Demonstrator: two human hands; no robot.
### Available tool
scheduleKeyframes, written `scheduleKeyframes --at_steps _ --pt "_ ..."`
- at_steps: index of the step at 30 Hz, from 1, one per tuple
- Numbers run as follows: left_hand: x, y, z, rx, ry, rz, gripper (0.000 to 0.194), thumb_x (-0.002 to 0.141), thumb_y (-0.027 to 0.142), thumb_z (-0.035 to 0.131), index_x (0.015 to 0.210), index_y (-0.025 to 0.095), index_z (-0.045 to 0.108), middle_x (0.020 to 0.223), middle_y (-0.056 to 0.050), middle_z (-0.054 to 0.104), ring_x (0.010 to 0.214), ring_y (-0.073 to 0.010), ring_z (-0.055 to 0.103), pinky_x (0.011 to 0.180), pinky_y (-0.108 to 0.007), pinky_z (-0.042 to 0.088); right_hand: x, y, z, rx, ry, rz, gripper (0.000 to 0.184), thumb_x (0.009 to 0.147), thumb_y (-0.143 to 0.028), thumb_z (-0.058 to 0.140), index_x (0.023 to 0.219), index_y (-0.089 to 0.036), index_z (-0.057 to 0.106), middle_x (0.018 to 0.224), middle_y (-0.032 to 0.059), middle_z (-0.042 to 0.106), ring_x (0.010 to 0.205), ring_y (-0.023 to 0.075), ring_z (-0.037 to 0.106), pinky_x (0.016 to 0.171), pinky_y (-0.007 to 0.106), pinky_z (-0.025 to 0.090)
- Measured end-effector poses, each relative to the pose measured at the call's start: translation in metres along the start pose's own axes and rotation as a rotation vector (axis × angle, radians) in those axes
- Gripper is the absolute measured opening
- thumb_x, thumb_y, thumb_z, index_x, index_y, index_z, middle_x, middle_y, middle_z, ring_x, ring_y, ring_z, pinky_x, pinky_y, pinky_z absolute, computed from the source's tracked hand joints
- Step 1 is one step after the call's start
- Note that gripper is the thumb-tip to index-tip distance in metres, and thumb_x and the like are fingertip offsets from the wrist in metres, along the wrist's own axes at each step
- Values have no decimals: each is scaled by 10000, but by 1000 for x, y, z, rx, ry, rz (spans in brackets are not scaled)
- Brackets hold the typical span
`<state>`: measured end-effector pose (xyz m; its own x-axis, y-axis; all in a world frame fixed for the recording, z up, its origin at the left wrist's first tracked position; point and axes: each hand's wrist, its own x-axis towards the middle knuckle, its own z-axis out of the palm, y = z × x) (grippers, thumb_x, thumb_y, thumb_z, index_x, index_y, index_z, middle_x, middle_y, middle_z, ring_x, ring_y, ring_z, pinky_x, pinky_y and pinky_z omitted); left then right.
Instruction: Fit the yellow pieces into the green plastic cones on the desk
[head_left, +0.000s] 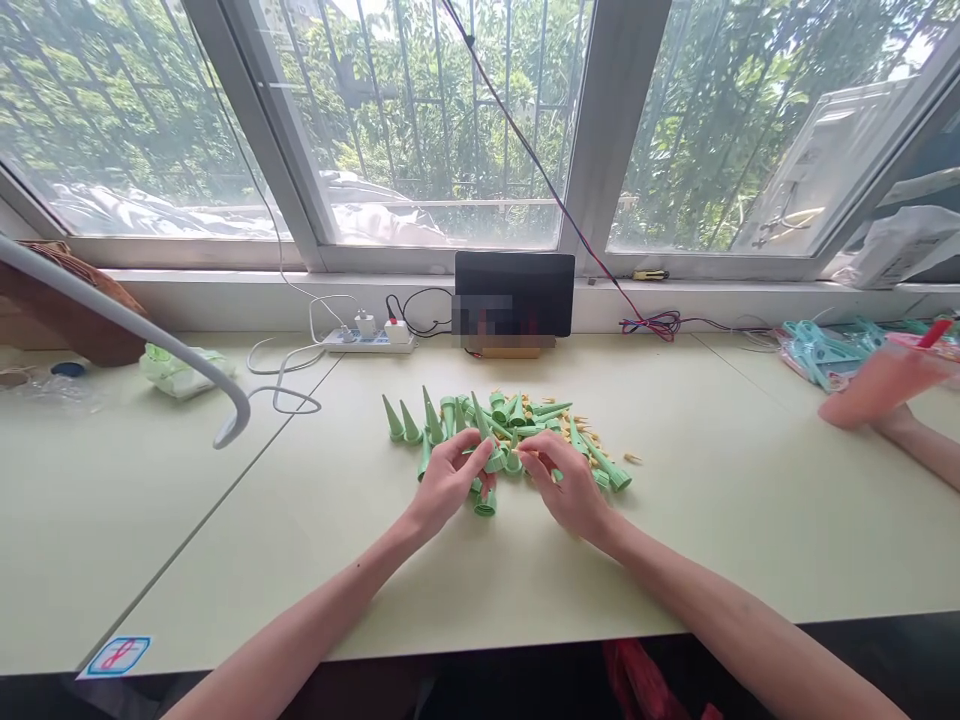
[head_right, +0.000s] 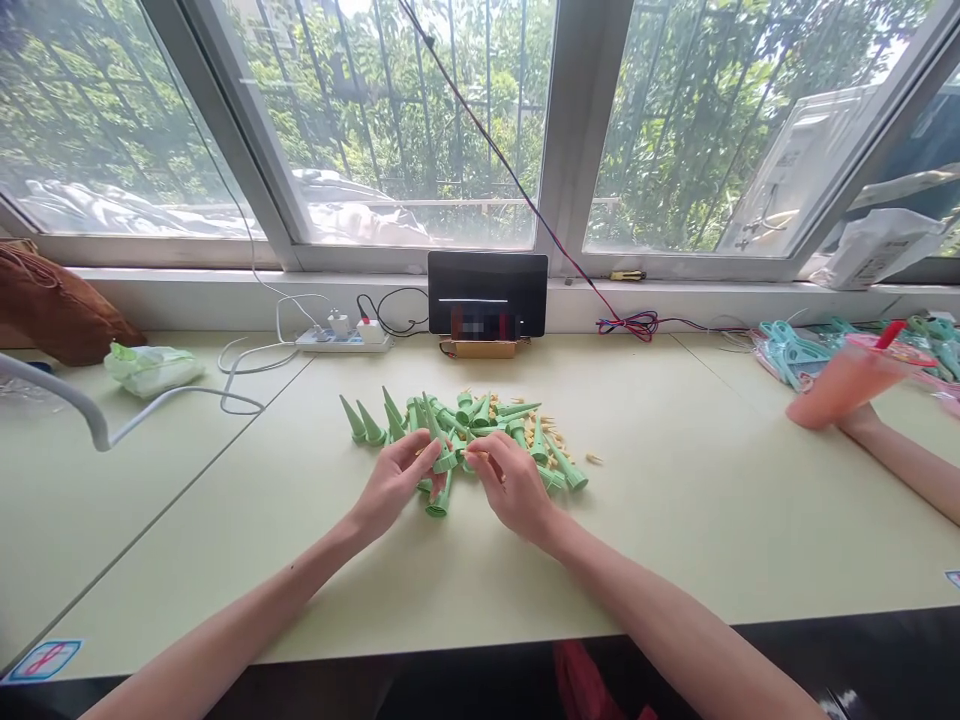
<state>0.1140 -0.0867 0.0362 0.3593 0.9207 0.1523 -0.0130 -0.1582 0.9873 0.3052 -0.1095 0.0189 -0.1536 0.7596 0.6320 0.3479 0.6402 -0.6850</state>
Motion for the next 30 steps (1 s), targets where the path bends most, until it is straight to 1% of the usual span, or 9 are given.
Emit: scheduleKeyframes --at_steps 7,10,14,20,26,30 --pt "0 2 1 24 -19 0 298 924 465 578 891 169 598 800 3 546 549 -103 570 510 -237 474 -1 1 1 23 -37 2 184 1015 -279 455 1045 -219 626 912 60 591 693 145 559 591 273 494" --pt "0 4 2 31 -29 -2 298 914 470 587 902 172 607 773 1 551 549 -110 569 502 -237 475 -2 3 3 37 -14 31 156 1003 -290 487 1054 -213 612 910 54 603 633 128 532 575 273 497" --pt "-1 7 4 39 -29 -16 310 903 484 596 868 175 595 707 8 551 534 -113 559 495 -234 468 -3 4 4 23 25 64 141 993 -306 508 1021 -206 603 875 42 621 588 117 519 575 279 500" --pt "-2 8 8 50 -21 -46 336 865 493 642 806 172 562 623 28 518 471 -97 529 438 -214 404 -4 3 4 26 43 53 124 985 -294 526 991 -201 608 845 33 634 594 119 544 558 269 489" --pt "-3 3 8 94 -1 -24 314 861 478 655 864 171 590 547 43 481 443 -85 465 414 -201 368 -4 2 4 48 29 34 137 980 -301 540 966 -195 626 860 49 660 640 134 580 562 270 499" --pt "-4 1 8 121 16 -3 307 863 477 654 851 178 590 502 55 439 421 -76 404 385 -194 310 -4 1 4 58 14 43 162 979 -324 544 953 -196 640 845 53 665 607 130 563 543 272 492"
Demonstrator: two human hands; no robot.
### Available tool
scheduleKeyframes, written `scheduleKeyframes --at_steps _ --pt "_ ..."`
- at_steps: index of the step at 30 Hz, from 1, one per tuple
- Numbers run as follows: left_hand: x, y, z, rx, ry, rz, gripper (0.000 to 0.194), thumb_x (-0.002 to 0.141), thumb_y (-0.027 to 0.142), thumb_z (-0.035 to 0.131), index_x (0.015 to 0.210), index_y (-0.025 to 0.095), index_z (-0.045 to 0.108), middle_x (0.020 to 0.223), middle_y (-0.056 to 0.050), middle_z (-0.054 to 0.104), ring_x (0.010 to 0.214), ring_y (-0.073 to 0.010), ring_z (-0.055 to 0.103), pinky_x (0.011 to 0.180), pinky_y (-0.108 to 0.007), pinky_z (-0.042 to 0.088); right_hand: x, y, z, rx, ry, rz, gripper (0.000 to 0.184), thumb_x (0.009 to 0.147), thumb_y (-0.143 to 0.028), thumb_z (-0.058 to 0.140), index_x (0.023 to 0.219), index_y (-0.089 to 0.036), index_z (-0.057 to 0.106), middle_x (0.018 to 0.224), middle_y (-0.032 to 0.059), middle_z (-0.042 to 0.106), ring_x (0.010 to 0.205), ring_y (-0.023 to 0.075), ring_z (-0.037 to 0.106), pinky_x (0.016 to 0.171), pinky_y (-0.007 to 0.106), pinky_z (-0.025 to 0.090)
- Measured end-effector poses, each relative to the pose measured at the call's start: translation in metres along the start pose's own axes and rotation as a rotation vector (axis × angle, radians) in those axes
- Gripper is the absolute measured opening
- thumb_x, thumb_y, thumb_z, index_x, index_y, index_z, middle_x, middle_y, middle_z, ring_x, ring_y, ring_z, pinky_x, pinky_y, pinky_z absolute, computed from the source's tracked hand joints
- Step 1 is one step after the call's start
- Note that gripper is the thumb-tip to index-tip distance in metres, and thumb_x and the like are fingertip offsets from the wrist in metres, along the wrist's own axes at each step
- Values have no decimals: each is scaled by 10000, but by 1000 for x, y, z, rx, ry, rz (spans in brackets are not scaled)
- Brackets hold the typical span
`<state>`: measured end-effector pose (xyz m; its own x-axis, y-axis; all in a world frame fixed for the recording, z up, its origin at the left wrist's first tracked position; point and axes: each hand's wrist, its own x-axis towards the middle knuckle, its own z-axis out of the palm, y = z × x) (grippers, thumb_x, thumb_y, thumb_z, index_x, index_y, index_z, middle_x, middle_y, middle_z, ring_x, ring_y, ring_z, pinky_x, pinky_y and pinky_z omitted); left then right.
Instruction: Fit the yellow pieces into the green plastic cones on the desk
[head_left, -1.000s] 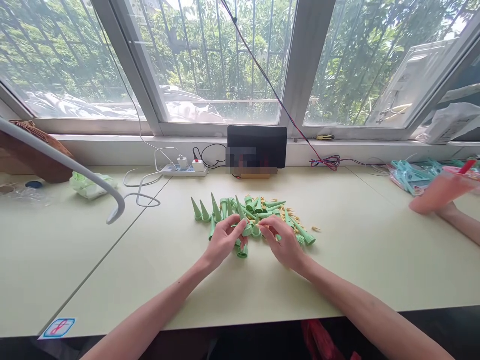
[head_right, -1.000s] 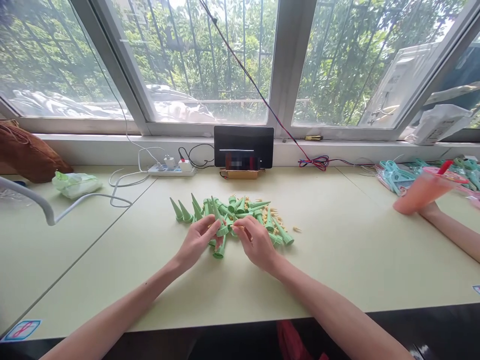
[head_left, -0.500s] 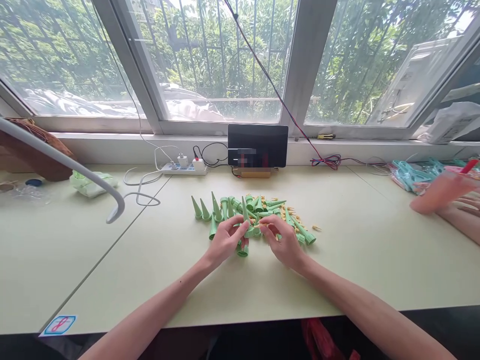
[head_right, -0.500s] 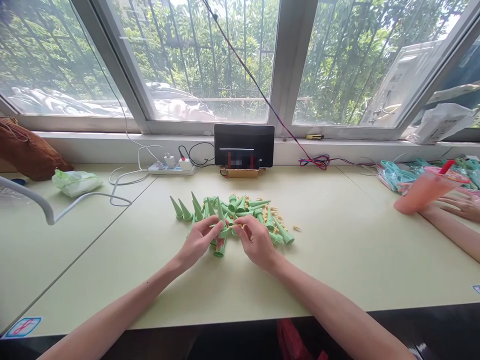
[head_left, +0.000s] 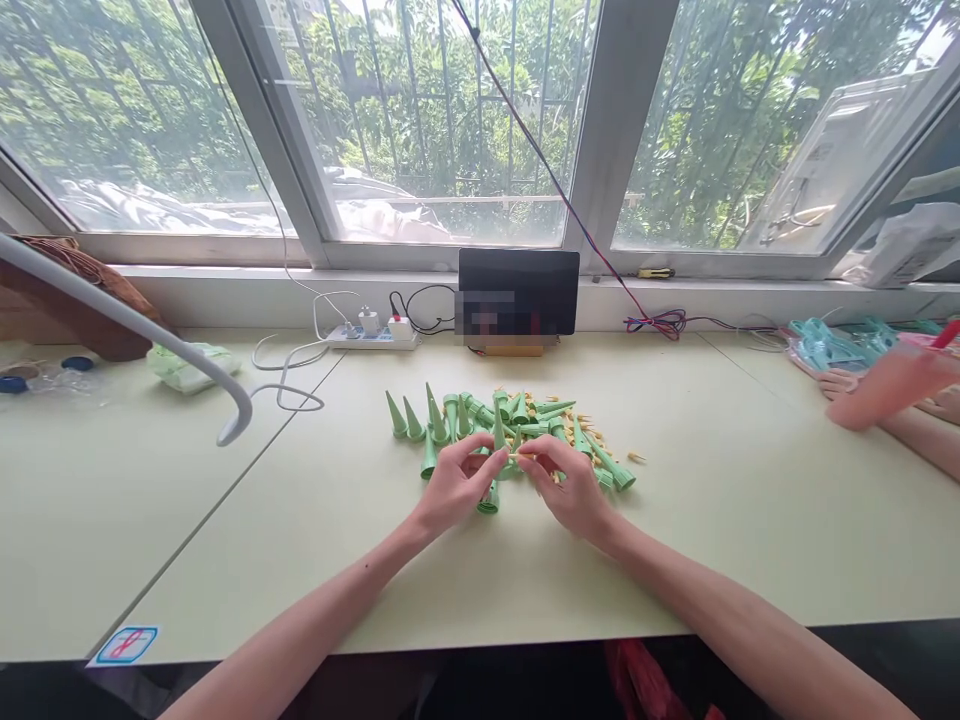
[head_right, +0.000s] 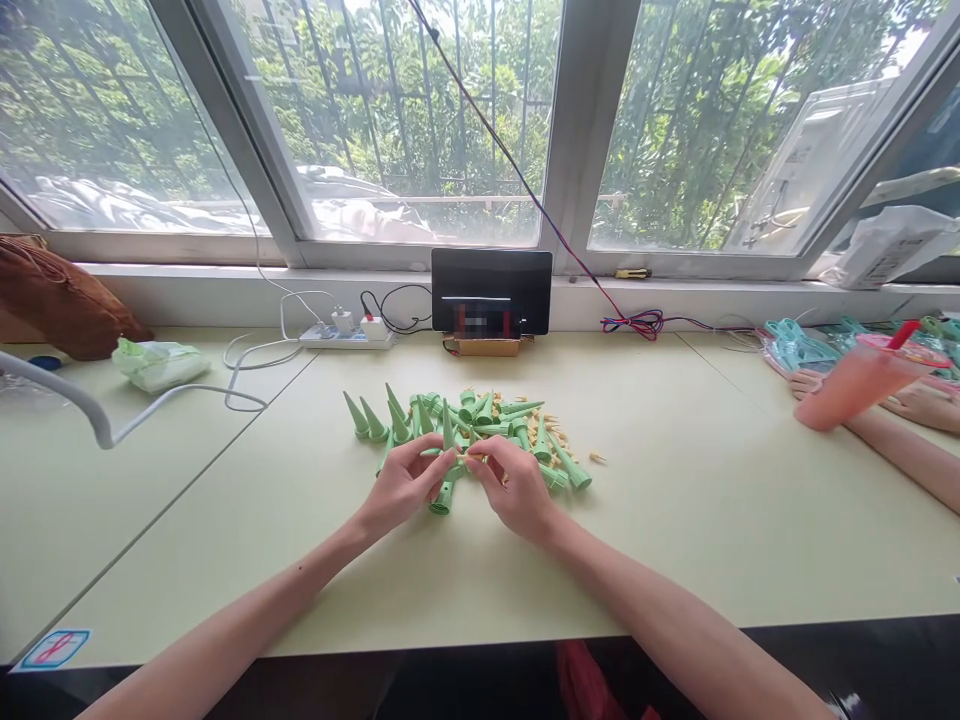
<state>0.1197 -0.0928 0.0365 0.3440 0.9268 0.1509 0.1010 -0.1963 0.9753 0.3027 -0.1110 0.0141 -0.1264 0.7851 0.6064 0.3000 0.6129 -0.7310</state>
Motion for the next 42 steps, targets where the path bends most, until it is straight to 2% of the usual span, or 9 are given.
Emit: scheduleKeyframes --at_steps 5,14,19,23,29,33,38,42 --pt "0 -3 0 41 16 53 312 866 487 646 851 181 585 507 59 410 414 -68 352 378 -198 256 0 0 0 23 -13 25 160 969 -328 560 942 -198 649 826 45 666 541 115 535 516 273 478" --pt "0 -4 -1 101 5 103 277 865 447 662 852 185 574 577 35 494 432 -83 421 404 -212 309 0 1 0 53 -20 51 174 956 -351 583 925 -196 655 793 40 658 528 113 528 497 267 465" --pt "-1 -6 -1 101 4 99 241 880 421 647 861 196 560 517 58 422 430 -95 418 408 -213 302 1 3 2 75 -16 49 185 954 -366 587 911 -198 653 755 28 640 525 115 529 479 259 446" --pt "-1 -5 0 99 20 124 244 867 424 661 861 195 576 541 55 428 430 -92 423 412 -214 311 0 3 2 82 -19 61 218 949 -406 589 911 -201 651 746 26 636 530 118 534 483 263 460" --pt "-1 -6 0 135 43 161 221 869 397 659 862 186 594 691 10 520 473 -87 456 432 -219 366 1 3 2 98 -19 70 226 947 -420 588 909 -205 651 749 28 633 536 120 531 483 262 458" --pt "1 -8 -2 191 51 239 187 852 360 683 855 189 608 809 -15 522 529 -90 475 462 -225 410 1 4 2 92 -24 65 220 956 -406 577 911 -205 653 746 25 632 522 114 518 484 260 448" --pt "2 -10 -4 288 57 342 102 889 297 633 874 195 634 879 -33 542 579 -95 491 509 -229 449 2 5 2 98 -25 79 212 955 -392 579 907 -198 649 726 20 627 501 106 499 466 250 429" --pt "1 -11 -5 322 45 385 112 921 284 588 957 212 665 979 -63 592 654 -116 550 556 -238 503 2 3 3 144 -26 117 211 951 -392 582 905 -196 643 692 10 616 490 107 501 453 248 426"
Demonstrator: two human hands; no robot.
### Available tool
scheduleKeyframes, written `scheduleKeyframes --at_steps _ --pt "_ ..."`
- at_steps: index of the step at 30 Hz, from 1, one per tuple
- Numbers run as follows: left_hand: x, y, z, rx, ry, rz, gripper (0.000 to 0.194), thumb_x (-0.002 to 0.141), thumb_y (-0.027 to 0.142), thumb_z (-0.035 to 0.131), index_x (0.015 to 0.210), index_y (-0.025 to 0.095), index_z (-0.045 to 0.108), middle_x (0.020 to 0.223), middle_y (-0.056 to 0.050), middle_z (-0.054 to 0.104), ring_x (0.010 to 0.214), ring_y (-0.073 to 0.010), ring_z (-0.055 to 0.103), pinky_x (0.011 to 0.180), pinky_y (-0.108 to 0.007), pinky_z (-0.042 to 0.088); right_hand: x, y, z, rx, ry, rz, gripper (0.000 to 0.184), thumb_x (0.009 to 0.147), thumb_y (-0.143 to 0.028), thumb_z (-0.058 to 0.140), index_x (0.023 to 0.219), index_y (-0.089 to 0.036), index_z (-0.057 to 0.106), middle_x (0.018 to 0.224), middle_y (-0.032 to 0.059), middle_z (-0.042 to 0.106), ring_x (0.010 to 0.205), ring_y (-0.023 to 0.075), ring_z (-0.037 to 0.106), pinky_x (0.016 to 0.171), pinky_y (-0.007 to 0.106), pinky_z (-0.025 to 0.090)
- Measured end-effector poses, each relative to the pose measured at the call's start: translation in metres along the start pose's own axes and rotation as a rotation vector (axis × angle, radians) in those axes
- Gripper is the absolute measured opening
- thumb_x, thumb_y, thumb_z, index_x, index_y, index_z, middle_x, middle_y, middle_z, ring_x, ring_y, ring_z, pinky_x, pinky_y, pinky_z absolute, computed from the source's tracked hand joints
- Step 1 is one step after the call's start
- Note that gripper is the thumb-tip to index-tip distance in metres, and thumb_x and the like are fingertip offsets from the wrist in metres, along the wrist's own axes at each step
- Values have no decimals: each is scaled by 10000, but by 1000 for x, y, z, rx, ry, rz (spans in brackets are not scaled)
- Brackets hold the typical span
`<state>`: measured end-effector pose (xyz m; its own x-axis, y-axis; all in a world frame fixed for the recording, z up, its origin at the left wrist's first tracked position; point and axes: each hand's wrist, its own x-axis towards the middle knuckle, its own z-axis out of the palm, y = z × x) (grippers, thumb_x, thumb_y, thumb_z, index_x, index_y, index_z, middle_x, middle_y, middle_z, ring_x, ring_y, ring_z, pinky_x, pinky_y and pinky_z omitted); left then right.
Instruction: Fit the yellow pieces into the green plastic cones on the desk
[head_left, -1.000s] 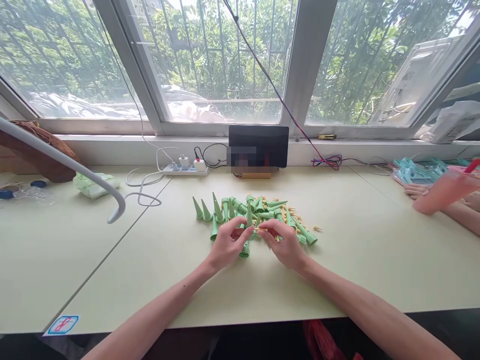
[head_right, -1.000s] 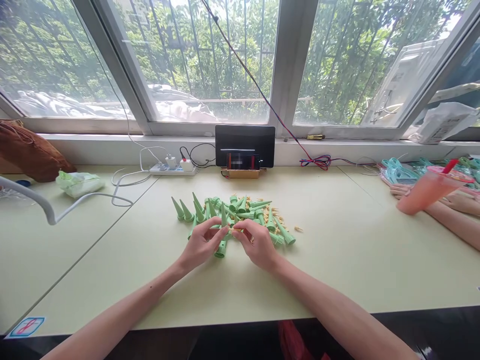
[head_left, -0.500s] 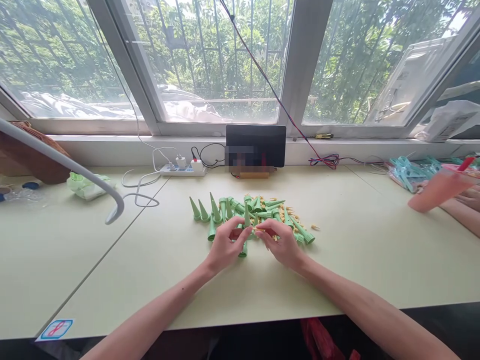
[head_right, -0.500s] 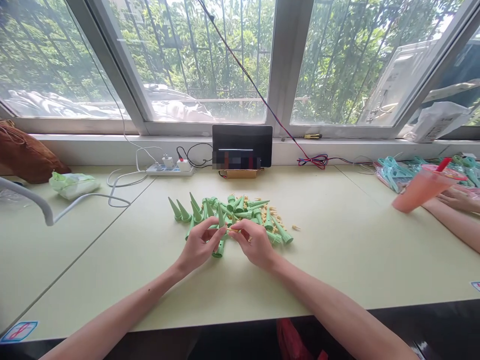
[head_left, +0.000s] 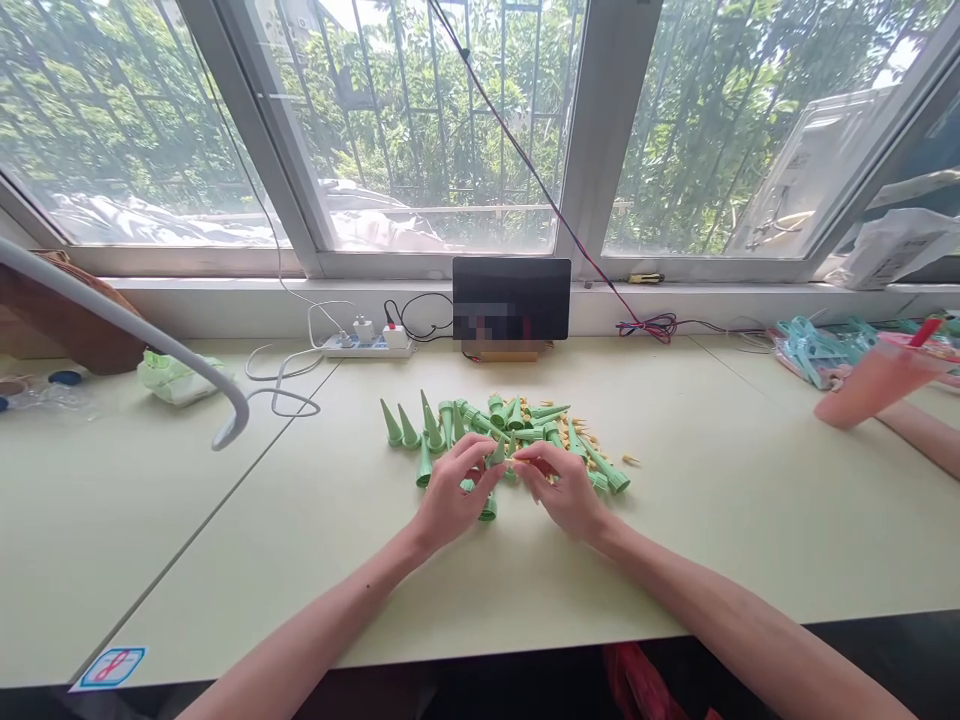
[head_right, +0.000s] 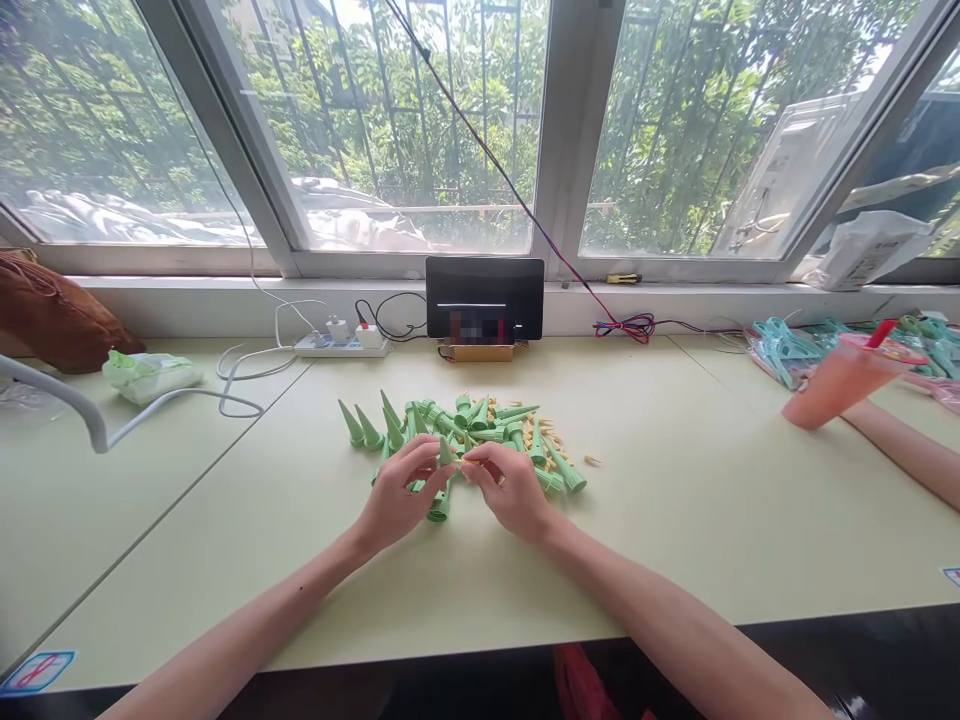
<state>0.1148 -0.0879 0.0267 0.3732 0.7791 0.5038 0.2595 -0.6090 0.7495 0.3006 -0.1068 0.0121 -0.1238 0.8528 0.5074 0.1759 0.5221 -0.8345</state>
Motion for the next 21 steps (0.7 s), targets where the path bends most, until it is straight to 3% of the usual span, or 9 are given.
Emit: scheduleKeyframes --at_steps 12,18,21 --pt "2 -4 1 110 7 180 243 944 176 552 1159 252 636 1086 -69 607 890 -147 624 653 -235 579 3 2 1 284 2 192 200 920 -391 633 913 -192 628 705 -27 571 441 66 488 412 216 412" --pt "2 -1 1 89 64 94 154 943 224 567 1079 211 638 1045 -56 606 712 -95 582 625 -230 578 2 -2 -2 217 -59 155 254 884 -366 674 1085 -225 609 942 23 610 527 73 517 461 234 469" --pt "1 0 0 67 69 51 160 947 238 558 1082 208 637 1046 -56 608 699 -91 572 626 -229 578 2 -3 -2 99 -78 89 242 902 -328 646 1112 -218 600 962 39 625 541 81 510 498 252 481"
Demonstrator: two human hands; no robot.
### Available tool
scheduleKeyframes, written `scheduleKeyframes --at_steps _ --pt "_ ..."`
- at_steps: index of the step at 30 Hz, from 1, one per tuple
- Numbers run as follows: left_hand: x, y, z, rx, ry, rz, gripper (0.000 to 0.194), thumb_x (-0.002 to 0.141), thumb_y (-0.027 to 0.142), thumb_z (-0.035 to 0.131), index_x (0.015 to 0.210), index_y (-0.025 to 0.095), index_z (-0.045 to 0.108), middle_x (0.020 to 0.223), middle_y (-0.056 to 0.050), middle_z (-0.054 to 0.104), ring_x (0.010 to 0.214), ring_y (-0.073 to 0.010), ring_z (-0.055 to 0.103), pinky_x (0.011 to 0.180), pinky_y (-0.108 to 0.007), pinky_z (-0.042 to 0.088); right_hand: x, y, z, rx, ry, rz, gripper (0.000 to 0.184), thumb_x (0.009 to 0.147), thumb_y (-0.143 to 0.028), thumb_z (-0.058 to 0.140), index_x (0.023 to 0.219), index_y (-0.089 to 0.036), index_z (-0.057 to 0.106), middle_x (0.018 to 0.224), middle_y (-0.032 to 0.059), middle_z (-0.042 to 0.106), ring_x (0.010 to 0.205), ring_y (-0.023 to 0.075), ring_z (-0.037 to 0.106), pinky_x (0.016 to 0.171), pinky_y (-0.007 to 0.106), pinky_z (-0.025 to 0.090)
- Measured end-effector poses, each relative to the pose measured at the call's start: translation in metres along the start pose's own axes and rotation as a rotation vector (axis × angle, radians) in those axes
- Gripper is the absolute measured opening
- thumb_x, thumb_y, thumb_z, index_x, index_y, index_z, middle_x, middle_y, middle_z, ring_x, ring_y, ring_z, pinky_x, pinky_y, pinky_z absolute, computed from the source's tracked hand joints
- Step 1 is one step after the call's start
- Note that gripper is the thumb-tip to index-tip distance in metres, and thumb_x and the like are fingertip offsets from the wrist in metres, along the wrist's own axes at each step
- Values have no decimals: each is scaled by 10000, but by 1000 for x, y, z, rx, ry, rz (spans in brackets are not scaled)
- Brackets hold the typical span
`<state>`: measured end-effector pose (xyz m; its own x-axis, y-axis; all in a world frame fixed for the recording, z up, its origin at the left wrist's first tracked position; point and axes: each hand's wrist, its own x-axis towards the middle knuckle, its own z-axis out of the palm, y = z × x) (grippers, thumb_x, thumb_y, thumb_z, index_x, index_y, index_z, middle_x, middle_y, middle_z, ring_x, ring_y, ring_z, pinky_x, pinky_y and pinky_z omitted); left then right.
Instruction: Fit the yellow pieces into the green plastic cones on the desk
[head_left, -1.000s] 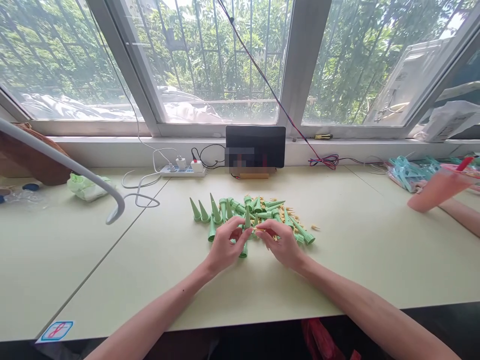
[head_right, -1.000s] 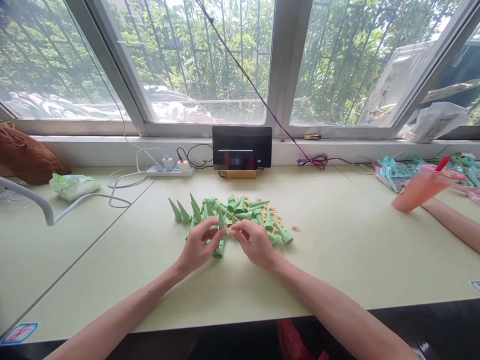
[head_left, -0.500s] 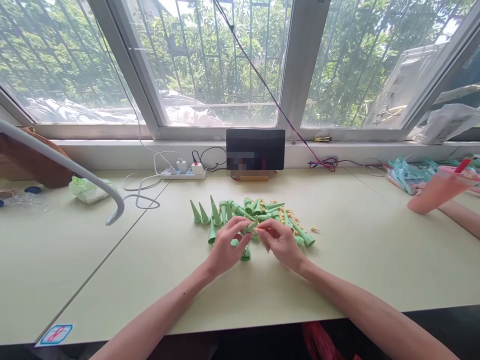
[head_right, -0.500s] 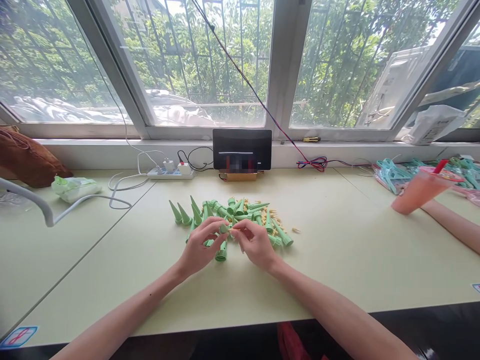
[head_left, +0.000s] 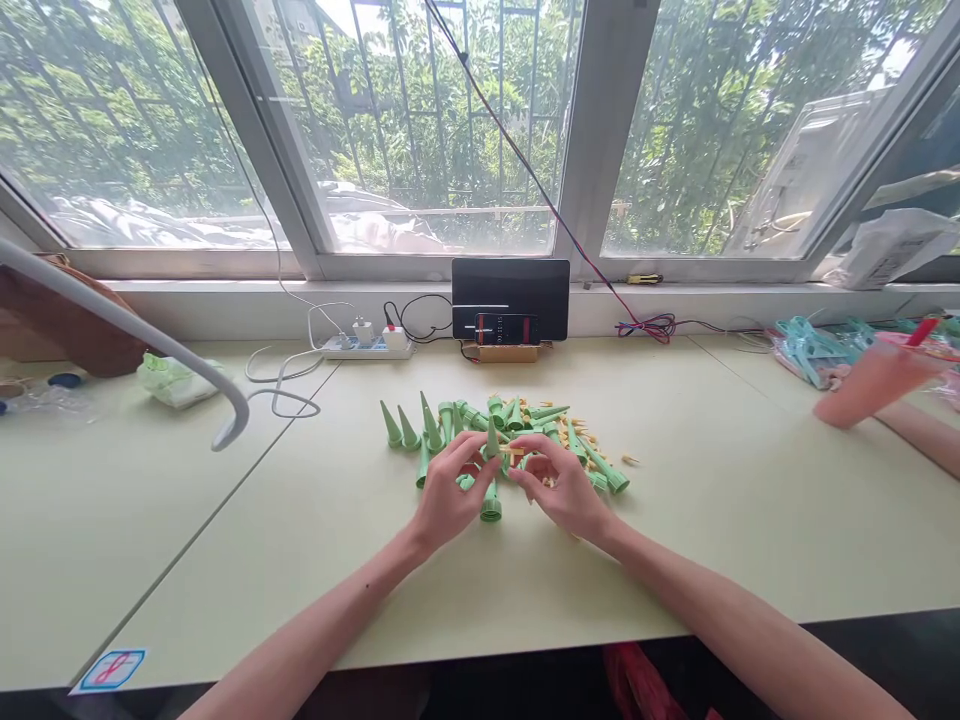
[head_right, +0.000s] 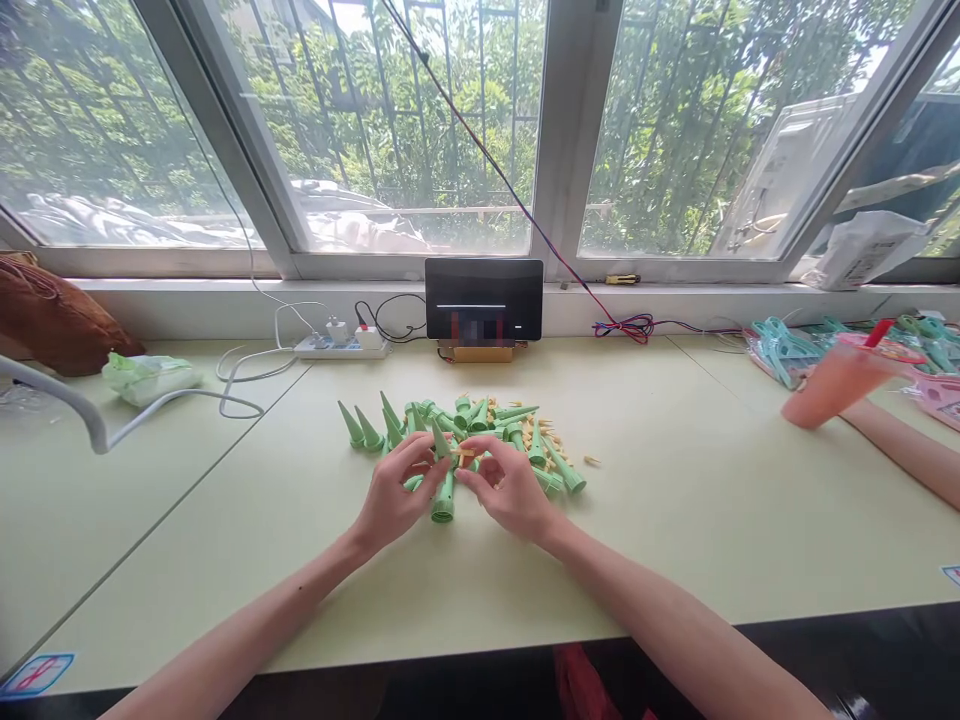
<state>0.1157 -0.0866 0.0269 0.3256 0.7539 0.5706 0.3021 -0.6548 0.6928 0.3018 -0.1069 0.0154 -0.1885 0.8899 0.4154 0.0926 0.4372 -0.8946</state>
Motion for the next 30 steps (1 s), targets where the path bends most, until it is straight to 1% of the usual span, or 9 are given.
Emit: scheduleKeyframes --at_steps 6,10,13,17,20,25,27,30 --pt "1 -1 1 42 -11 47 165 936 228 569 1087 198 629 1005 -51 621 715 -102 579 631 -232 566 1 3 -2 -167 27 -91 182 930 -329 613 1056 -198 626 846 29 627 520 91 491 507 260 455" --pt "2 -1 1 47 -21 81 160 935 212 565 1084 197 622 1018 -58 620 738 -109 586 607 -225 555 3 3 -6 -214 36 -170 153 934 -318 614 1026 -202 653 900 44 615 571 99 517 532 259 464" --pt "4 -1 0 30 -31 108 188 937 197 556 1115 204 617 1032 -62 613 752 -110 586 610 -227 562 4 1 -7 -225 46 -182 141 926 -302 628 1025 -205 658 940 50 613 601 101 537 539 253 478" --pt "4 -1 0 25 -47 125 244 919 177 569 1157 212 607 1048 -63 599 757 -109 578 596 -223 567 5 -1 -8 -226 64 -189 130 916 -292 639 1013 -208 661 963 58 620 664 118 591 535 243 494" --pt "4 -1 1 33 -73 123 301 900 175 591 1197 222 602 1077 -67 598 771 -112 591 587 -219 569 5 -1 -7 -235 65 -204 111 910 -296 645 974 -210 670 924 60 626 710 141 621 520 239 501" --pt "3 -2 1 124 -95 147 450 859 176 636 1294 254 554 1155 -63 602 656 -78 588 657 -271 583 4 2 -4 -246 35 -222 81 906 -278 641 931 -206 667 868 58 628 705 153 624 509 244 507" --pt "3 -2 1 150 -102 154 456 853 176 638 1293 255 549 1156 -63 607 704 -101 615 694 -287 587 3 3 -3 -255 22 -228 78 900 -274 647 929 -204 663 859 58 628 698 154 619 507 244 508" --pt "3 -2 2 170 -111 159 452 849 171 643 1284 247 543 1178 -73 611 898 -166 655 795 -318 587 3 3 -2 -278 18 -241 75 888 -273 660 905 -200 663 824 55 628 672 151 601 499 244 502"
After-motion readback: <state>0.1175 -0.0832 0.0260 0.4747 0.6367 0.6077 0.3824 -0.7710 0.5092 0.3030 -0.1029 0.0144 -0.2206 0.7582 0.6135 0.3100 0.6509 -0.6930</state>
